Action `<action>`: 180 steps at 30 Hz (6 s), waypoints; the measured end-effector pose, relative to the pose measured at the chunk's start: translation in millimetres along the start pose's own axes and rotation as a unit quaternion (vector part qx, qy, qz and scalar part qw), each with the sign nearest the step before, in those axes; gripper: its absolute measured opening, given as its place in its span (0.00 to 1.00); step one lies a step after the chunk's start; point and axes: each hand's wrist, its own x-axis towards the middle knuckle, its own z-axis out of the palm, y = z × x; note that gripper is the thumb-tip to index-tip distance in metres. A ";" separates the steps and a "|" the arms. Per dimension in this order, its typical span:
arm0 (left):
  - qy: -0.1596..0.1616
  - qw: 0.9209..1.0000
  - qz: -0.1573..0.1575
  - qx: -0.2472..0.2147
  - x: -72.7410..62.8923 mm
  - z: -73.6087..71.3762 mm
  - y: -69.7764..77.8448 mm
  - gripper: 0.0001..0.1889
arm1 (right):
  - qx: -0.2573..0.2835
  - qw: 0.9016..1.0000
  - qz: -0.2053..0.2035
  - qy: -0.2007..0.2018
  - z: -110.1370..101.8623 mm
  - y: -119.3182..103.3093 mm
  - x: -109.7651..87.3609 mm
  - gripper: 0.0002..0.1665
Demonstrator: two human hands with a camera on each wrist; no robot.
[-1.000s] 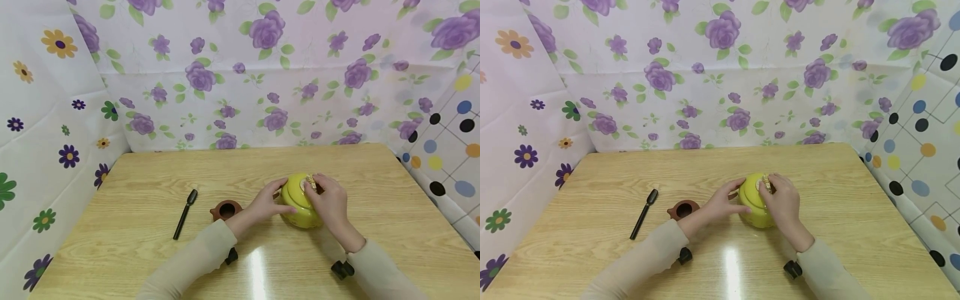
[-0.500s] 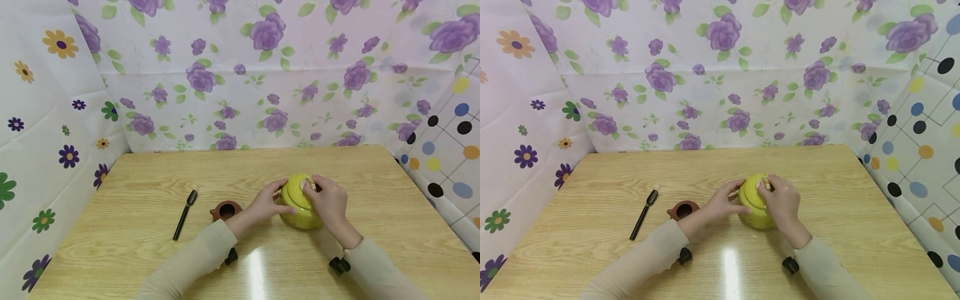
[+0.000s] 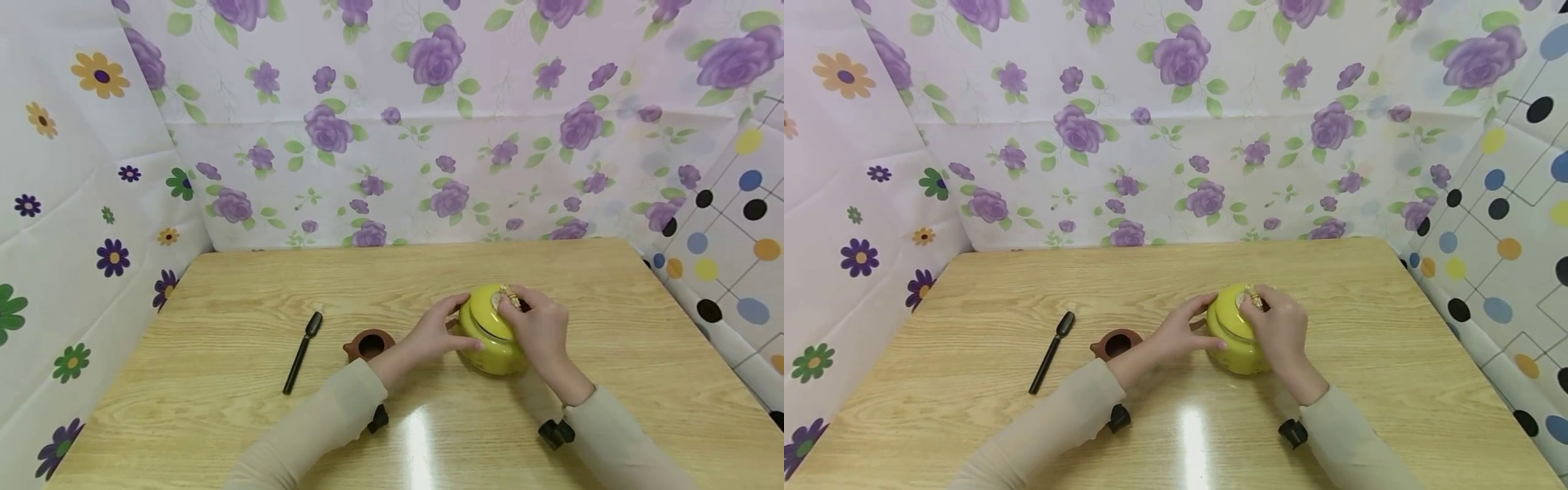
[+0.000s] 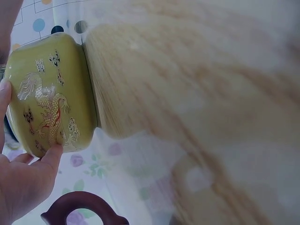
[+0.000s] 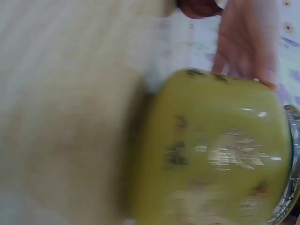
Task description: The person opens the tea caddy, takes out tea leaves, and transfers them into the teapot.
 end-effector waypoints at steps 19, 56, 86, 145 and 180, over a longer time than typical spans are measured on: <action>0.003 1.000 0.007 -0.022 0.2 2.3 -3.3 0.47 | 0.011 0.999 0.019 0.042 -26.4 9.5 14.7 0.09; 0.012 1.000 0.013 -0.018 0.9 3.7 -4.0 0.45 | -0.008 1.000 0.006 0.025 -79.7 75.6 -59.9 0.13; 0.008 1.000 0.016 -0.020 -0.2 2.1 -4.0 0.46 | -0.004 0.999 0.039 -0.022 -77.8 103.7 -90.2 0.14; 0.097 0.985 0.020 0.138 -45.8 -78.0 12.2 0.33 | 0.133 0.967 0.083 -0.200 -71.6 67.3 -43.0 0.41; 0.305 0.918 -0.124 0.222 -146.2 -124.3 -40.1 0.22 | 0.196 0.934 0.065 -0.291 -44.2 69.5 -32.5 0.47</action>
